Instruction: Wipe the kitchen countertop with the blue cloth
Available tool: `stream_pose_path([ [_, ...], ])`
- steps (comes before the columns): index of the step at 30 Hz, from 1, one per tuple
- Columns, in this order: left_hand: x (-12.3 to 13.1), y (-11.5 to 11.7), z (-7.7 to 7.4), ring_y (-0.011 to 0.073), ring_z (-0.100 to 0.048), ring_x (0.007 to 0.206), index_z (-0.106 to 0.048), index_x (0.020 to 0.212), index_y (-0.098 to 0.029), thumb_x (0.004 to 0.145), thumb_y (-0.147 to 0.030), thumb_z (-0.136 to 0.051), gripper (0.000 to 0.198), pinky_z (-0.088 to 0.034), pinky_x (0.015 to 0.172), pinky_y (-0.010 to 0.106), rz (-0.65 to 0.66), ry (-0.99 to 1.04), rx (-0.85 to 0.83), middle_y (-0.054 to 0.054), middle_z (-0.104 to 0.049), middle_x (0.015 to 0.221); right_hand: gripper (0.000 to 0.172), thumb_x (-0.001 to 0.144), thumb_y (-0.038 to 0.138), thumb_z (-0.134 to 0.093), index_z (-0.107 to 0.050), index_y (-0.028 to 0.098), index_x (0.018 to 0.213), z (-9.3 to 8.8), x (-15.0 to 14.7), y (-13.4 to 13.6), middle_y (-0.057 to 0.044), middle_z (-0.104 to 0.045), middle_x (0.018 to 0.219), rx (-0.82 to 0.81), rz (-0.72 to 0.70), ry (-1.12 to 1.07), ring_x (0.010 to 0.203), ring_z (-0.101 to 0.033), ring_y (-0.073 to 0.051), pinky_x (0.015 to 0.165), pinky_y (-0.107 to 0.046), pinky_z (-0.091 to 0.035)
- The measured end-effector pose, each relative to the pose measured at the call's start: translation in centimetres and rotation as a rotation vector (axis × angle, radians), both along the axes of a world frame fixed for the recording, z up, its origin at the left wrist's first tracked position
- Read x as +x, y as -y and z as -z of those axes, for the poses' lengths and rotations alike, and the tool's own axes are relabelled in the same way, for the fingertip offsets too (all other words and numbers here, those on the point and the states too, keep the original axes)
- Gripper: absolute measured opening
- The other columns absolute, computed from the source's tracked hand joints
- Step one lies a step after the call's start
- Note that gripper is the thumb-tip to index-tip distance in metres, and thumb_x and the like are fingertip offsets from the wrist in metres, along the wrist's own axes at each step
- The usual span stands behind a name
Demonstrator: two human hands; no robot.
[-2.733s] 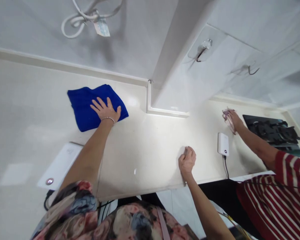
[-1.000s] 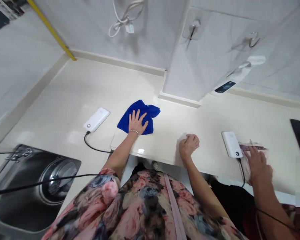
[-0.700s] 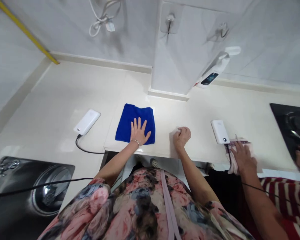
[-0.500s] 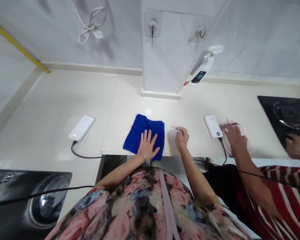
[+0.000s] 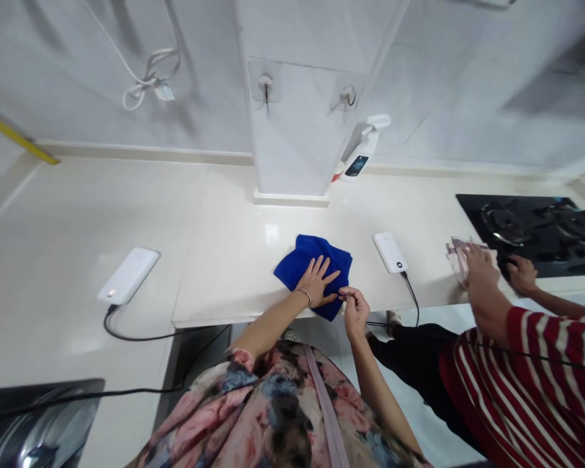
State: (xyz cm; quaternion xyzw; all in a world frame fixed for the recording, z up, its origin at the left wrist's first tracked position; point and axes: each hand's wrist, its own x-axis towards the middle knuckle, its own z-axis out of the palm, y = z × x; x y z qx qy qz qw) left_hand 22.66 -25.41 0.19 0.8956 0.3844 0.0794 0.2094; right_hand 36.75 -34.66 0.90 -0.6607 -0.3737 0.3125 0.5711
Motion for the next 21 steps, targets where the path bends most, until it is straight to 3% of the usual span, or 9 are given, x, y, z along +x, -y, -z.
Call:
stream_pose_path([
  [4, 0.4, -1.5, 0.6, 0.0372, -0.003, 0.160, -0.038, 0.160, -0.029, 0.095, -0.061, -0.055, 0.074, -0.008, 0.129, 0.060, 0.008, 0.017, 0.019, 0.013, -0.010, 0.174, 0.025, 0.084, 0.031, -0.052, -0.070, 0.021, 0.099, -0.4, 0.6, -0.1, -0.007, -0.072, 0.101, -0.004, -0.082, 0.173, 0.092, -0.068, -0.021, 0.085, -0.037, -0.058],
  [8, -1.4, 0.6, 1.7, 0.0367, -0.007, 0.160, -0.039, 0.160, -0.032, 0.097, -0.055, -0.055, 0.069, -0.012, 0.129, 0.060, -0.065, 0.040, 0.096, 0.010, -0.012, 0.174, 0.033, 0.086, 0.022, -0.044, -0.066, 0.021, 0.111, 0.1, -0.1, -0.5, -0.010, -0.071, 0.108, 0.043, -0.152, 0.423, 0.098, -0.068, -0.022, 0.091, -0.041, -0.057],
  [15, -7.3, 4.9, 1.3, 0.0348, -0.011, 0.160, -0.039, 0.158, -0.036, 0.098, -0.048, -0.057, 0.064, -0.017, 0.129, 0.062, -0.149, 0.010, 0.117, 0.004, -0.020, 0.173, 0.041, 0.087, 0.014, -0.041, -0.062, 0.021, 0.120, 1.9, -4.1, -1.4, -0.011, -0.068, 0.118, 0.167, -0.299, 0.489, 0.111, -0.065, -0.022, 0.097, -0.040, -0.057],
  [21, -13.3, 3.2, 0.6, 0.0366, -0.020, 0.158, -0.050, 0.152, -0.039, 0.101, -0.045, -0.051, 0.051, -0.023, 0.127, 0.066, -0.360, -0.026, 0.151, 0.004, -0.028, 0.170, 0.048, 0.080, 0.007, -0.043, -0.061, 0.023, 0.121, 3.1, -4.8, -0.1, -0.009, -0.069, 0.116, 0.201, -0.413, 0.459, 0.113, -0.064, -0.022, 0.102, -0.041, -0.054],
])
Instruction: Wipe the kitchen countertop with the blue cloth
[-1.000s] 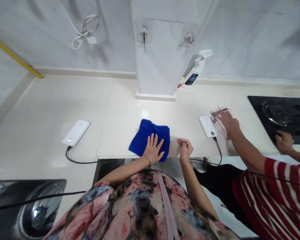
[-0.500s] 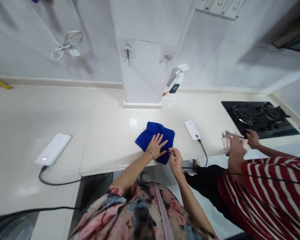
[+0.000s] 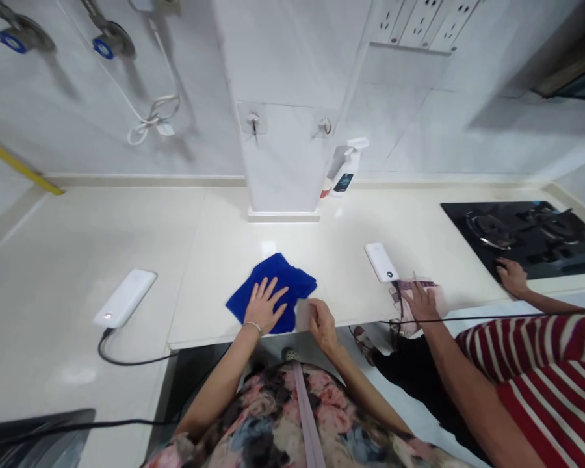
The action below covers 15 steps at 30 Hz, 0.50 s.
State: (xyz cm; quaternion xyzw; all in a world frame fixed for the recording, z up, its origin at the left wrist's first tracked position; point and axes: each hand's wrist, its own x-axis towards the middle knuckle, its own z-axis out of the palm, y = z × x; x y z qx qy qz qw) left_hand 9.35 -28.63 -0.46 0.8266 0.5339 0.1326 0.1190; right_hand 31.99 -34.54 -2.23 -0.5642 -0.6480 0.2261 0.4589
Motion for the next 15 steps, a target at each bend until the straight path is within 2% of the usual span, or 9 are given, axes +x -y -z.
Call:
stream_pose_path([
  [4, -2.6, -2.5, 0.5, 0.0349, -0.026, 0.156, -0.056, 0.148, -0.033, 0.104, -0.040, -0.043, 0.047, -0.025, 0.127, 0.064, -0.140, 0.029, 0.025, 0.005, -0.037, 0.166, 0.048, 0.077, 0.008, -0.045, -0.063, 0.025, 0.118, 0.4, 0.4, 0.4, -0.007, -0.069, 0.115, -0.020, -0.028, -0.016, 0.111, -0.065, -0.022, 0.101, -0.040, -0.055],
  [7, -3.0, -3.0, 0.7, 0.0294, -0.037, 0.152, -0.064, 0.139, -0.025, 0.104, -0.033, -0.037, 0.045, -0.029, 0.127, 0.059, -0.175, 0.108, 0.037, 0.007, -0.049, 0.158, 0.042, 0.080, 0.011, -0.046, -0.064, 0.024, 0.116, 0.4, 0.3, 0.3, -0.009, -0.069, 0.116, -0.030, -0.022, -0.046, 0.113, -0.064, -0.023, 0.103, -0.043, -0.053],
  [10, -1.9, -1.4, 0.2, 0.0267, -0.047, 0.146, -0.068, 0.129, -0.019, 0.101, -0.029, -0.038, 0.042, -0.034, 0.127, 0.055, -0.246, 0.224, 0.007, 0.011, -0.058, 0.150, 0.034, 0.082, 0.020, -0.050, -0.065, 0.024, 0.112, 0.2, 0.3, 0.2, -0.009, -0.070, 0.116, -0.081, 0.004, -0.111, 0.113, -0.065, -0.025, 0.104, -0.046, -0.053],
  [12, -0.6, 0.4, -0.5, 0.0279, -0.050, 0.143, -0.070, 0.123, -0.020, 0.100, -0.033, -0.044, 0.037, -0.036, 0.125, 0.054, -0.372, 0.389, -0.093, 0.012, -0.062, 0.145, 0.034, 0.083, 0.027, -0.051, -0.065, 0.024, 0.114, -0.1, 0.6, 0.3, -0.009, -0.071, 0.116, -0.139, 0.013, -0.159, 0.110, -0.066, -0.026, 0.101, -0.048, -0.054],
  [13, 0.1, 1.4, -1.0, 0.0295, -0.052, 0.141, -0.071, 0.120, -0.021, 0.098, -0.038, -0.049, 0.035, -0.037, 0.124, 0.054, -0.462, 0.521, -0.170, 0.012, -0.065, 0.141, 0.035, 0.084, 0.031, -0.052, -0.064, 0.024, 0.116, -0.2, 0.8, 0.3, -0.009, -0.071, 0.116, -0.172, 0.008, -0.181, 0.109, -0.067, -0.026, 0.100, -0.049, -0.054],
  [15, 1.5, 3.5, -2.1, 0.0331, -0.057, 0.134, -0.071, 0.116, -0.020, 0.093, -0.048, -0.060, 0.037, -0.039, 0.121, 0.053, -0.585, 0.927, -0.363, 0.013, -0.071, 0.129, 0.037, 0.085, 0.040, -0.056, -0.064, 0.023, 0.117, -0.5, 1.2, 0.4, -0.010, -0.072, 0.116, -0.245, -0.011, -0.242, 0.106, -0.068, -0.027, 0.096, -0.049, -0.056],
])
